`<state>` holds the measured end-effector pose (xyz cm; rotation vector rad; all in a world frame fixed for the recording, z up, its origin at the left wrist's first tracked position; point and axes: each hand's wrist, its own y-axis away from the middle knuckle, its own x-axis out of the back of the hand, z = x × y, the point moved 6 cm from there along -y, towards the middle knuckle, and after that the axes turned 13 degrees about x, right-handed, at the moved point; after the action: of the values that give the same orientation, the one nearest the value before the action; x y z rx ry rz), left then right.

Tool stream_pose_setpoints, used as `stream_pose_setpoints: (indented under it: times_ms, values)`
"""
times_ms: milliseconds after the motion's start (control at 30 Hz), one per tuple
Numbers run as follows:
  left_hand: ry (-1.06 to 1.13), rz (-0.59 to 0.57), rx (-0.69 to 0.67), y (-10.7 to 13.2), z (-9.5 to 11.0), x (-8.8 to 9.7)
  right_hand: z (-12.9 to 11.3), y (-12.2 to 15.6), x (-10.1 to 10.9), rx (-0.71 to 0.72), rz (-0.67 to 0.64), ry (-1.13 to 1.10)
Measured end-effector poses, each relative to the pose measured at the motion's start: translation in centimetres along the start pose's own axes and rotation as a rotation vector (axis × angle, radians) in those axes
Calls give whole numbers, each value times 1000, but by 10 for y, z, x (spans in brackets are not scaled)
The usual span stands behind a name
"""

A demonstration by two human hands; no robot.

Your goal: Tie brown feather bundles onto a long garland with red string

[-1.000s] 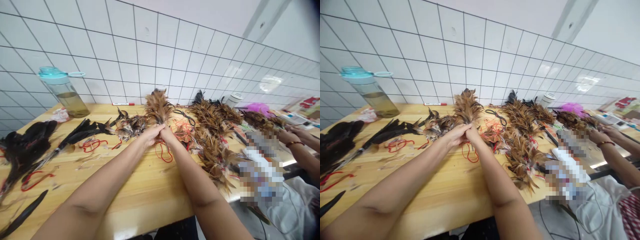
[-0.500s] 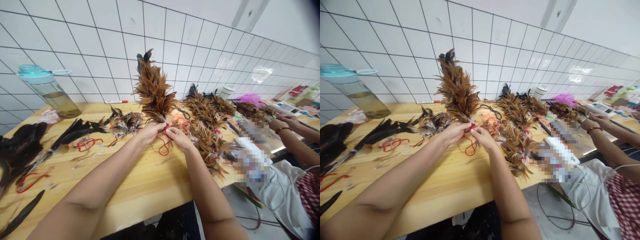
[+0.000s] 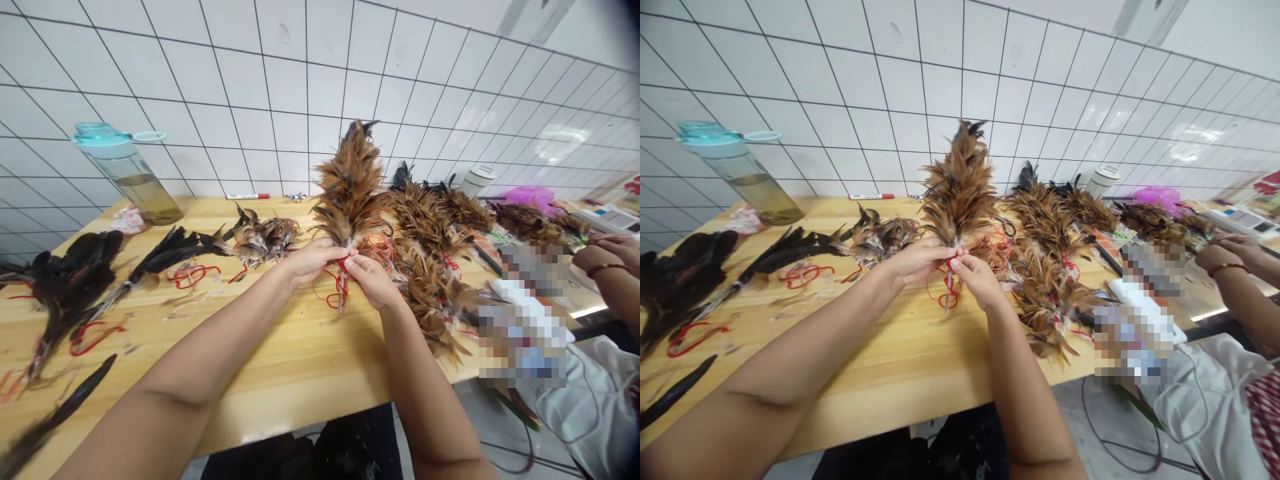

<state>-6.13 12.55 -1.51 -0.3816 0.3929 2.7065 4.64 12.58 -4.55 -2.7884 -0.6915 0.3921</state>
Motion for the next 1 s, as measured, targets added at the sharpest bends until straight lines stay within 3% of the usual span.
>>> stream_pose_setpoints:
  times_ms: [333,467,633,767,1000]
  values:
    - [54,-63,58,7,0,-12,2,0,-9,-24,32,-111]
    - [11,-38,-18,5,1,-10,0,1,-8,-27,90,-145]
    - [-56,-3,-152,6,7,-9,-7,-3,-1,97,147,-209]
    - [-61,-83,-41,5,-4,-19,-16,-6,19,184,247,-303]
    - [-213,-256,133,-1,-44,-42,-32,-3,47,269,398,-337]
